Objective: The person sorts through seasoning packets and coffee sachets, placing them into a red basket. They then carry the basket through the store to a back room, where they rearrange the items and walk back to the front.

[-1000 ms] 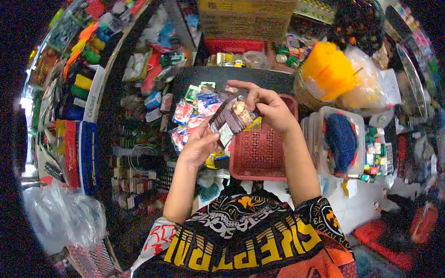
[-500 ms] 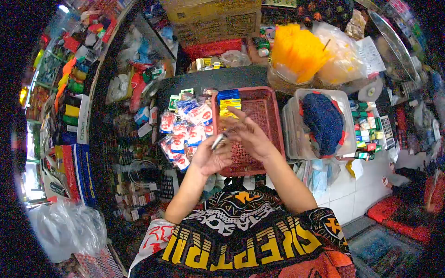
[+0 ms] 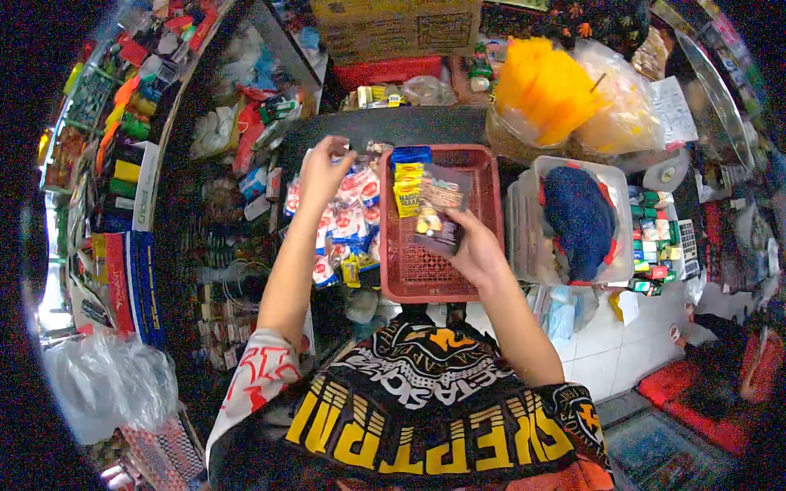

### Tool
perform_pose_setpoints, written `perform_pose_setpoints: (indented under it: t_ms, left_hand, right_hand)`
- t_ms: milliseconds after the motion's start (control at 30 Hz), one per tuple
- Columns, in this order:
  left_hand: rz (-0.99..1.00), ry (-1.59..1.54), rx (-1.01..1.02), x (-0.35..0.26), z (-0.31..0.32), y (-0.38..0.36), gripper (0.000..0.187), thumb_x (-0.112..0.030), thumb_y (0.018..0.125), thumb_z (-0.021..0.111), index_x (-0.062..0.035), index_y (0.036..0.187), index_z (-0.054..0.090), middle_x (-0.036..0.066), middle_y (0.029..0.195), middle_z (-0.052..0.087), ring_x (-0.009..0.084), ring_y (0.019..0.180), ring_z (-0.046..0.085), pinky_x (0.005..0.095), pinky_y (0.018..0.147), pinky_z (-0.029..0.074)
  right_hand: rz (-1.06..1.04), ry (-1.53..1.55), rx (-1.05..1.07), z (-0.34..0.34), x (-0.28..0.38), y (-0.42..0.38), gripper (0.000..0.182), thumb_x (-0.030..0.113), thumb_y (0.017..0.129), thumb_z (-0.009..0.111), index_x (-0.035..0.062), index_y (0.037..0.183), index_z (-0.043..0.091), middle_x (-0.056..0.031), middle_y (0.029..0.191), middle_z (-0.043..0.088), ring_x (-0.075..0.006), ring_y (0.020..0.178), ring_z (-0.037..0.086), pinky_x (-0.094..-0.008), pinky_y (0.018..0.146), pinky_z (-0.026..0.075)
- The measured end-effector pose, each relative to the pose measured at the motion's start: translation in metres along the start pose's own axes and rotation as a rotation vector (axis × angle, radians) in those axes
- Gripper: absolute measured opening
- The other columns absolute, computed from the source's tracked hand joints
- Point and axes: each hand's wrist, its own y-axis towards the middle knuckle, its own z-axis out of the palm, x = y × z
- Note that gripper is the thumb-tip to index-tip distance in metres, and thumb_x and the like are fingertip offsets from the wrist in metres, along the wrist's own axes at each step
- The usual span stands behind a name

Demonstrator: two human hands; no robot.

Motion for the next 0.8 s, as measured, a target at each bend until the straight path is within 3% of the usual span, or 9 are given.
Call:
perform_pose_setpoints:
  t_ms: [100, 167, 333, 500, 567, 600, 633, 667, 800]
  left_hand:
    - [0.043, 0.366, -0.019, 0.023, 0.018, 0.028, 0.034, -0.028, 0.067, 0.060, -0.0065, 0.093, 0.055, 0.013, 0.084, 0.059, 0.0265, 0.076, 0.056, 0.0334, 0.072, 0.043]
    - [-0.022, 0.569, 0.158, 0.036, 0.029, 0.039, 0.039, -0.034, 0.063, 0.062, -0.0099, 0.094, 0.057, 0.013, 0.088, 0.059, 0.0277, 0.080, 0.056, 0.0365, 0.074, 0.042]
    - [-0.121, 0.608, 0.340, 0.059, 0.054, 0.055, 0.035, -0.034, 0.061, 0.063, -0.0136, 0.090, 0.061, 0.012, 0.089, 0.059, 0.0279, 0.086, 0.055, 0.0374, 0.073, 0.043]
    - [-0.074, 0.436, 0.283, 0.059, 0.044, 0.060, 0.026, -0.030, 0.063, 0.063, -0.0158, 0.085, 0.062, 0.011, 0.083, 0.060, 0.0261, 0.080, 0.057, 0.0382, 0.072, 0.043]
    - [-0.004, 0.304, 0.323, 0.040, 0.025, 0.056, 0.025, -0.024, 0.064, 0.063, -0.0064, 0.081, 0.060, 0.010, 0.076, 0.061, 0.0232, 0.069, 0.058, 0.0332, 0.064, 0.044]
    - [0.000, -0.036, 0.349, 0.032, 0.019, 0.054, 0.021, -0.017, 0.066, 0.063, -0.0016, 0.078, 0.058, 0.010, 0.072, 0.060, 0.0169, 0.065, 0.057, 0.0284, 0.059, 0.043]
    - [0.106, -0.001, 0.269, 0.036, 0.015, 0.056, 0.017, -0.012, 0.067, 0.062, 0.0009, 0.077, 0.057, 0.009, 0.069, 0.059, 0.0120, 0.064, 0.055, 0.0245, 0.057, 0.043]
    - [0.049, -0.091, 0.229, 0.030, 0.008, 0.054, 0.017, -0.011, 0.068, 0.062, 0.0017, 0.077, 0.056, 0.007, 0.069, 0.058, 0.0102, 0.062, 0.053, 0.0230, 0.056, 0.042]
    - [0.128, -0.363, 0.162, -0.027, -0.023, 0.027, 0.011, -0.002, 0.075, 0.055, -0.0014, 0.084, 0.049, 0.001, 0.072, 0.051, 0.0054, 0.065, 0.047, 0.0176, 0.059, 0.038]
  right_hand:
    - [-0.009, -0.069, -0.011, -0.012, 0.001, -0.010, 0.033, 0.013, 0.079, 0.049, 0.0077, 0.110, 0.040, -0.0066, 0.102, 0.052, -0.0183, 0.090, 0.053, -0.0345, 0.072, 0.047]
    - [-0.059, -0.101, -0.014, -0.019, 0.001, -0.014, 0.033, 0.009, 0.079, 0.049, 0.0081, 0.111, 0.039, -0.0063, 0.103, 0.052, -0.0170, 0.091, 0.053, -0.0325, 0.072, 0.048]
    - [-0.125, -0.038, -0.106, -0.042, -0.001, -0.020, 0.035, 0.009, 0.079, 0.049, 0.0097, 0.112, 0.039, -0.0061, 0.106, 0.050, -0.0173, 0.094, 0.052, -0.0327, 0.076, 0.045]
    - [-0.106, 0.014, -0.117, -0.045, -0.004, -0.025, 0.036, 0.009, 0.078, 0.050, 0.0097, 0.111, 0.038, -0.0061, 0.106, 0.049, -0.0187, 0.096, 0.050, -0.0382, 0.081, 0.042]
    - [-0.121, 0.057, -0.103, -0.054, -0.010, -0.022, 0.035, 0.009, 0.077, 0.051, 0.0091, 0.110, 0.040, -0.0072, 0.104, 0.050, -0.0210, 0.096, 0.050, -0.0436, 0.082, 0.040]
    - [-0.134, 0.133, -0.094, -0.058, -0.014, -0.019, 0.033, 0.009, 0.077, 0.051, 0.0085, 0.109, 0.041, -0.0076, 0.104, 0.051, -0.0213, 0.095, 0.050, -0.0440, 0.081, 0.040]
    - [-0.113, 0.115, -0.146, -0.051, -0.012, -0.024, 0.032, 0.010, 0.077, 0.051, 0.0080, 0.108, 0.042, -0.0066, 0.104, 0.051, -0.0205, 0.095, 0.050, -0.0444, 0.081, 0.041]
    - [-0.107, 0.111, -0.080, -0.051, -0.013, -0.023, 0.033, 0.011, 0.080, 0.047, 0.0072, 0.112, 0.038, -0.0074, 0.107, 0.049, -0.0207, 0.096, 0.050, -0.0428, 0.085, 0.038]
    - [-0.098, -0.075, -0.254, -0.029, -0.012, -0.024, 0.031, 0.016, 0.084, 0.042, 0.0075, 0.113, 0.040, -0.0046, 0.106, 0.049, -0.0157, 0.097, 0.048, -0.0387, 0.082, 0.040]
